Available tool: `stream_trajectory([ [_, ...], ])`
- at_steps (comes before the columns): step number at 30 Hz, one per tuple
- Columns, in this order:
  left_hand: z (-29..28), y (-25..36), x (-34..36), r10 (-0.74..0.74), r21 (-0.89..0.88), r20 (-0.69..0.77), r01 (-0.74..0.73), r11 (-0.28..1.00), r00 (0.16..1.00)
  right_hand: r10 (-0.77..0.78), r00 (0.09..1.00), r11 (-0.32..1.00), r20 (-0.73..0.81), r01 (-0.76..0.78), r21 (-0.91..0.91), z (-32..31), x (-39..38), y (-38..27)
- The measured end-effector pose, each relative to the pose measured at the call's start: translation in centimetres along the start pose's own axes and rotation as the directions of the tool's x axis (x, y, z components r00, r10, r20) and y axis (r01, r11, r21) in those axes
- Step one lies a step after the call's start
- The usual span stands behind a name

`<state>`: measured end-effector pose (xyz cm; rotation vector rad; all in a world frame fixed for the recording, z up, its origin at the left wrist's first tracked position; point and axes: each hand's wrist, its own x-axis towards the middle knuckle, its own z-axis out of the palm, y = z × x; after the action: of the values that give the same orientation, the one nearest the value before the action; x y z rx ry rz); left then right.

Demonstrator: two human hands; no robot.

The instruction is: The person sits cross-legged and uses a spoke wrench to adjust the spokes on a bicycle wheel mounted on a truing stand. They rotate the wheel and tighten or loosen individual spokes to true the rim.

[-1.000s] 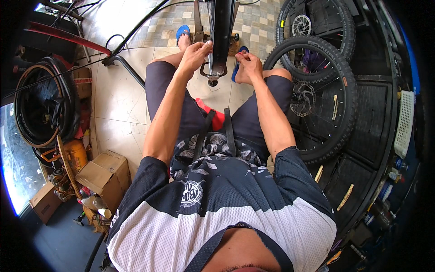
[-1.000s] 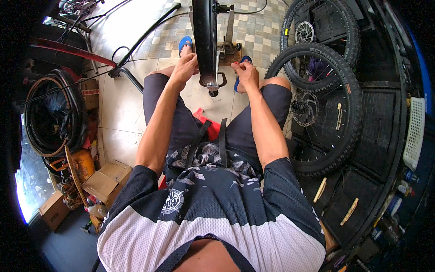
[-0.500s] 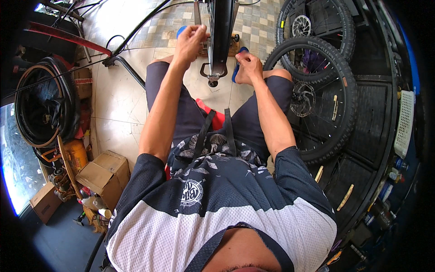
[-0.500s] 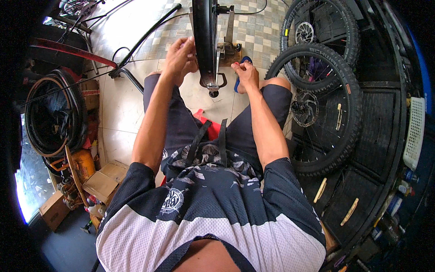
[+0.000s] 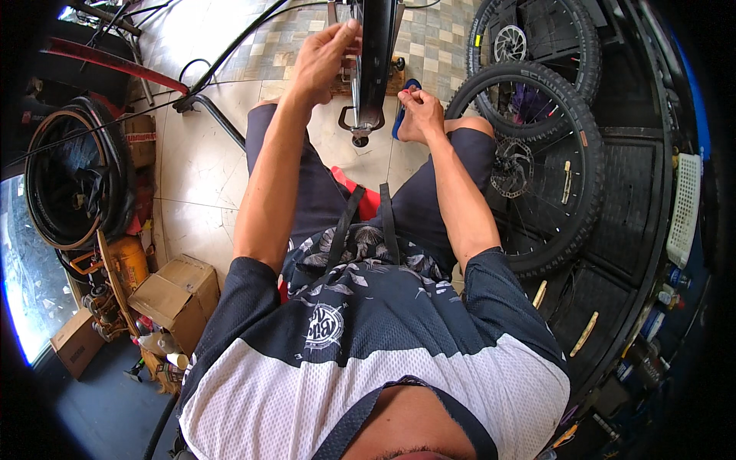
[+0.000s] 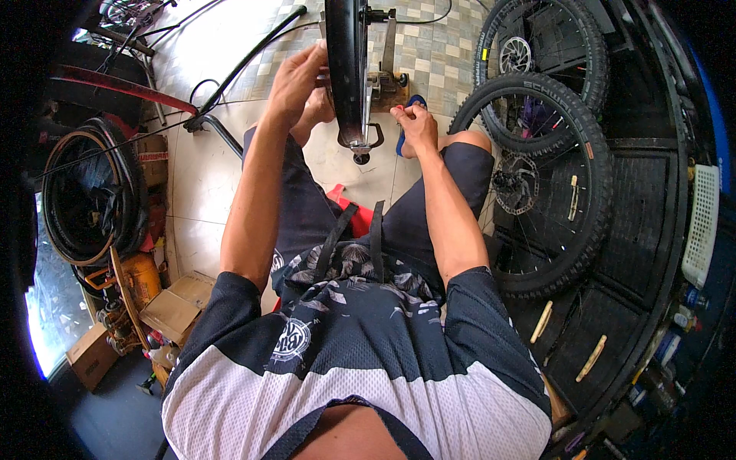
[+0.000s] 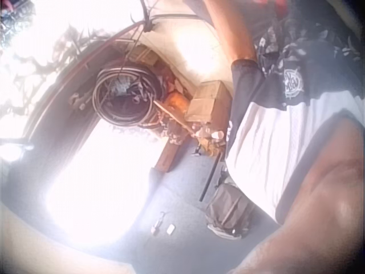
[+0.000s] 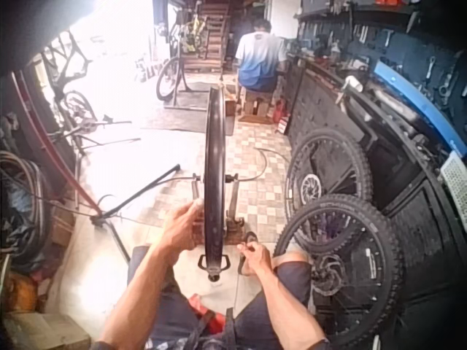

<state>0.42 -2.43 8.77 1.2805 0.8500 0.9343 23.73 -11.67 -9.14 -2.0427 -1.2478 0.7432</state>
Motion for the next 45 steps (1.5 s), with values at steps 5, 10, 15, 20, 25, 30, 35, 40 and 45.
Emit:
stream_trajectory([
  [5, -1.0, -2.4, 1.0, -0.079, 0.039, -0.142, 0.085, 0.996, 0.987, 0.008, 1.000, 1.000, 0.001, -0.008, 0.024, 0.0, 0.1, 0.0],
  [10, -1.2, -8.9, -1.1, -0.213, 0.309, -0.114, 0.239, 0.921, 0.970, 0.010, 1.000, 1.000, -0.001, -0.010, 0.025, 0.0, -0.1, -0.4],
  [15, -1.3, -6.7, -1.4, -0.318, 0.067, 0.106, 0.312, 0.948, 0.942, 0.001, 1.000, 1.000, -0.023, -0.001, -0.024, 0.0, -0.3, -0.5],
  [20, -0.8, -1.6, -0.4, -0.155, 0.063, 0.010, 0.154, 0.986, 0.988, -0.002, 1.000, 1.000, 0.002, 0.002, 0.017, 0.0, -0.1, -0.4],
  [25, -1.1, -3.9, 0.2, -0.163, 0.023, -0.152, 0.169, 0.985, 0.975, -0.003, 1.000, 1.000, -0.008, 0.003, 0.023, -0.1, -0.2, -0.4],
  [30, -0.8, -9.4, -1.4, -0.269, 0.268, -0.106, 0.288, 0.919, 0.957, 0.022, 1.000, 1.000, -0.006, -0.022, -0.001, 0.0, 0.0, -0.3],
  [35, -0.6, -7.5, -1.1, -0.264, 0.191, -0.012, 0.262, 0.946, 0.964, -0.013, 1.000, 1.000, -0.029, 0.014, 0.008, 0.2, -0.1, -0.1],
  [40, -0.5, -2.2, -0.3, -0.125, 0.118, -0.045, 0.129, 0.985, 0.991, -0.007, 1.000, 1.000, -0.013, 0.007, 0.009, -0.1, -0.2, -0.5],
  [45, -1.0, -3.4, -0.1, -0.153, 0.079, -0.166, 0.168, 0.983, 0.974, -0.007, 1.000, 1.000, -0.011, 0.007, -0.006, -0.3, -0.4, -0.8],
])
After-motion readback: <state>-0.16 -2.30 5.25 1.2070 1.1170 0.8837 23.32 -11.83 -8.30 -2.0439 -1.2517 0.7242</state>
